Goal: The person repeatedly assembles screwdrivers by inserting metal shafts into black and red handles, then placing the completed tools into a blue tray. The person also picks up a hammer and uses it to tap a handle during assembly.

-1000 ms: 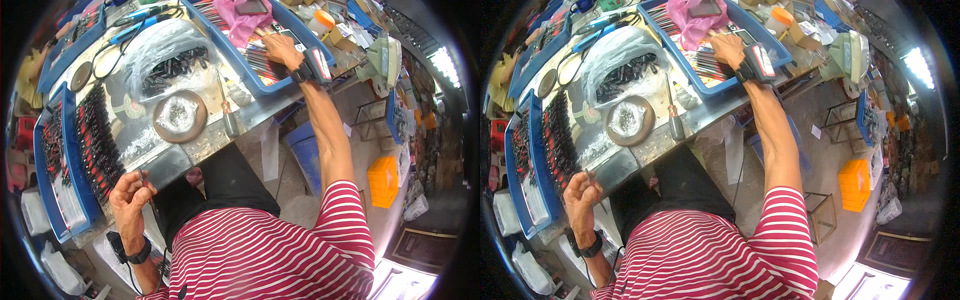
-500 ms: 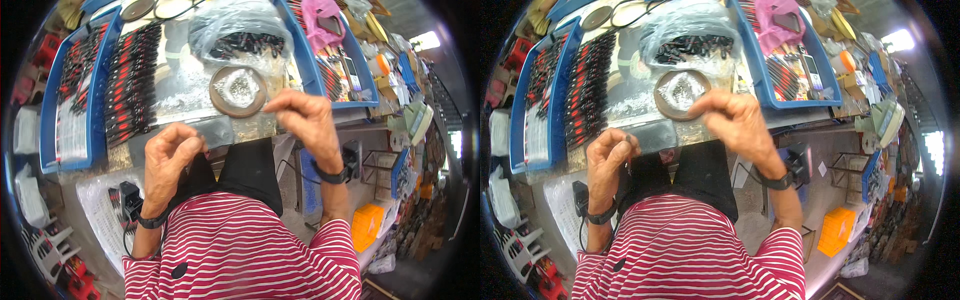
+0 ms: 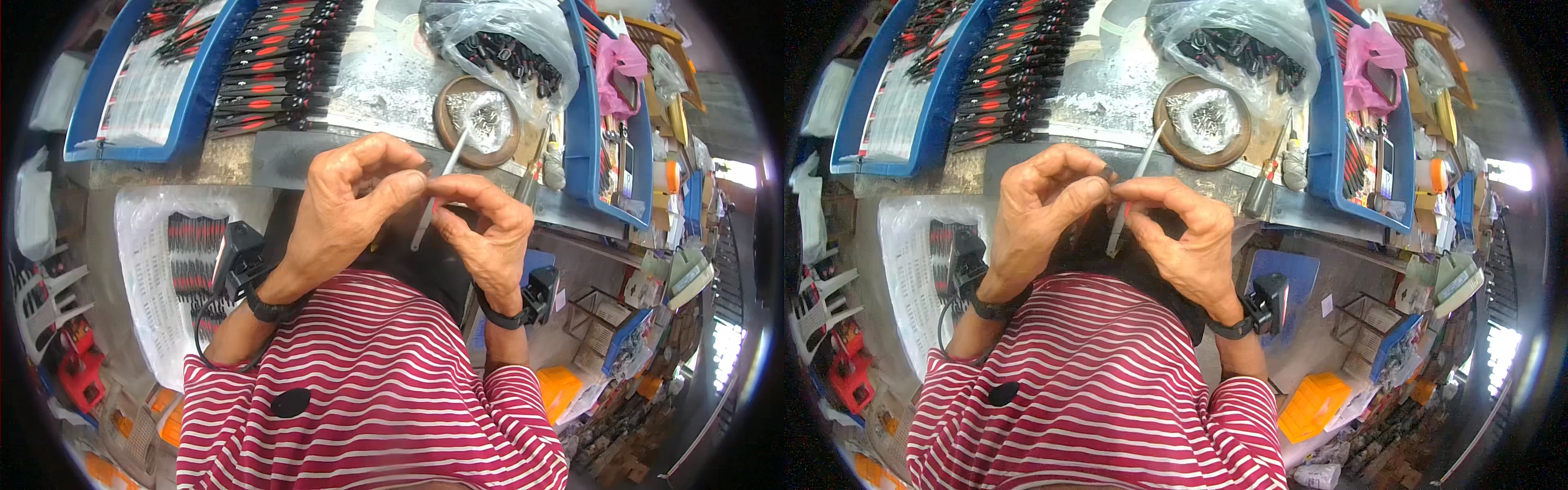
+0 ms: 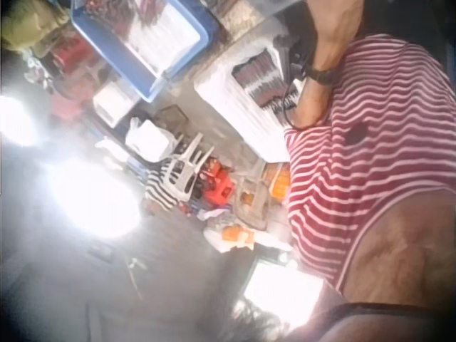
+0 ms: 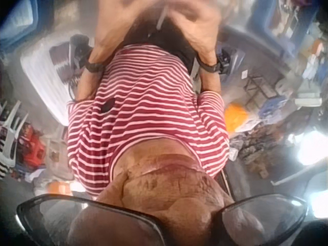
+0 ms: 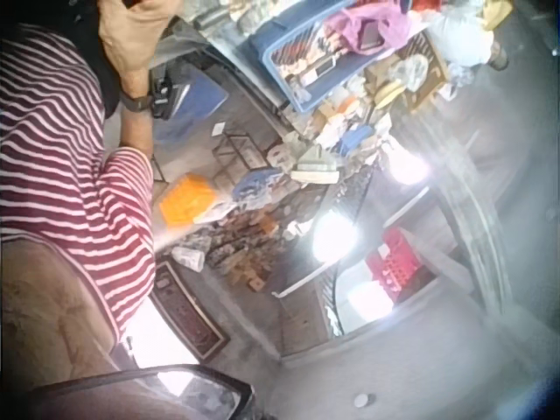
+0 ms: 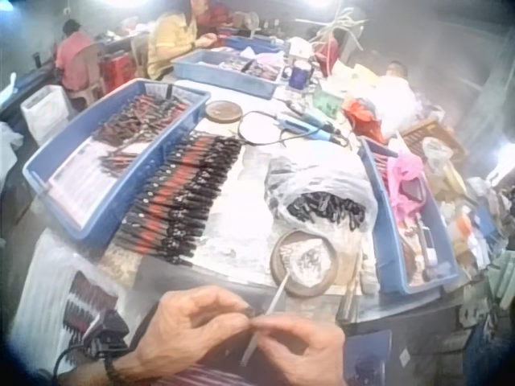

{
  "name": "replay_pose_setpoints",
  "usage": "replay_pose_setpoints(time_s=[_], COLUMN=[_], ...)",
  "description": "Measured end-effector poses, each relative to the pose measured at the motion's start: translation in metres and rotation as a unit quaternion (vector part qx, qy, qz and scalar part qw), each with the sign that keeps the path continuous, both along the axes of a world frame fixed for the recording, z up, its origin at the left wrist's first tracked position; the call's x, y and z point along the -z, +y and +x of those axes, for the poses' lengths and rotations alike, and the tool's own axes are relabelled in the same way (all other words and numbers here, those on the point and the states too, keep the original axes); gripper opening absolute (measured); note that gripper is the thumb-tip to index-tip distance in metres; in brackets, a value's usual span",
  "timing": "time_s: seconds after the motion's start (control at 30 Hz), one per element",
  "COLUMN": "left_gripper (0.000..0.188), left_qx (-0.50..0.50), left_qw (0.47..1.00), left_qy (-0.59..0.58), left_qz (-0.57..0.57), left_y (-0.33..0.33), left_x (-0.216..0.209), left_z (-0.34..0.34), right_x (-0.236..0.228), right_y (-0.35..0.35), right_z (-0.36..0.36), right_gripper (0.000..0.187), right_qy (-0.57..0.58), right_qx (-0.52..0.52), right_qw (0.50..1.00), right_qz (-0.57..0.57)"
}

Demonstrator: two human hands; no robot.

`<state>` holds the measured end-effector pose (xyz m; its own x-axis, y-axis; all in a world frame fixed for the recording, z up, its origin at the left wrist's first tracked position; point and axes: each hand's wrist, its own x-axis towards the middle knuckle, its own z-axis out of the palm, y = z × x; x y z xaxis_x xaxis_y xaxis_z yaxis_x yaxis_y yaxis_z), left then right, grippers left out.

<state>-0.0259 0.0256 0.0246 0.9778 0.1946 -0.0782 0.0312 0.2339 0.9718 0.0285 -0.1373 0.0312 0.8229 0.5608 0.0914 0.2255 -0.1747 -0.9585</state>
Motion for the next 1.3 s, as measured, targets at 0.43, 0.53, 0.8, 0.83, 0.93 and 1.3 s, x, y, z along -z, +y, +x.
replay_pose_setpoints(time_s=[0.43, 0.53, 0.8, 0.83, 0.93, 1.3], left_gripper=[0.014, 0.014, 0.013, 0.013, 0.013, 0.015], left_qx=[0.000, -0.007, -0.011, -0.006, 0.006, 0.005], left_qw=[0.987, 0.986, 0.982, 0.982, 0.979, 0.981], left_qy=[0.042, 0.048, 0.063, 0.066, 0.062, 0.060], left_qz=[-0.157, -0.160, -0.177, -0.177, -0.194, -0.182], left_y=[0.013, 0.013, 0.009, 0.009, 0.007, 0.001], left_x=[0.013, 0.015, 0.024, 0.026, 0.030, 0.036], left_z=[0.003, 0.002, 0.004, 0.005, 0.006, 0.012], right_x=[-0.004, -0.002, 0.010, 0.012, 0.014, 0.019], right_y=[0.018, 0.018, 0.023, 0.024, 0.024, 0.021], right_z=[0.000, 0.001, -0.004, -0.005, -0.006, -0.003], right_gripper=[0.017, 0.017, 0.028, 0.031, 0.042, 0.048], right_qy=[-0.237, -0.104, 0.135, 0.134, 0.144, 0.144], right_qx=[0.046, 0.051, 0.076, 0.082, 0.061, 0.057], right_qw=[0.969, 0.993, 0.988, 0.988, 0.988, 0.988], right_qz=[-0.055, -0.031, 0.005, -0.003, 0.019, 0.007])
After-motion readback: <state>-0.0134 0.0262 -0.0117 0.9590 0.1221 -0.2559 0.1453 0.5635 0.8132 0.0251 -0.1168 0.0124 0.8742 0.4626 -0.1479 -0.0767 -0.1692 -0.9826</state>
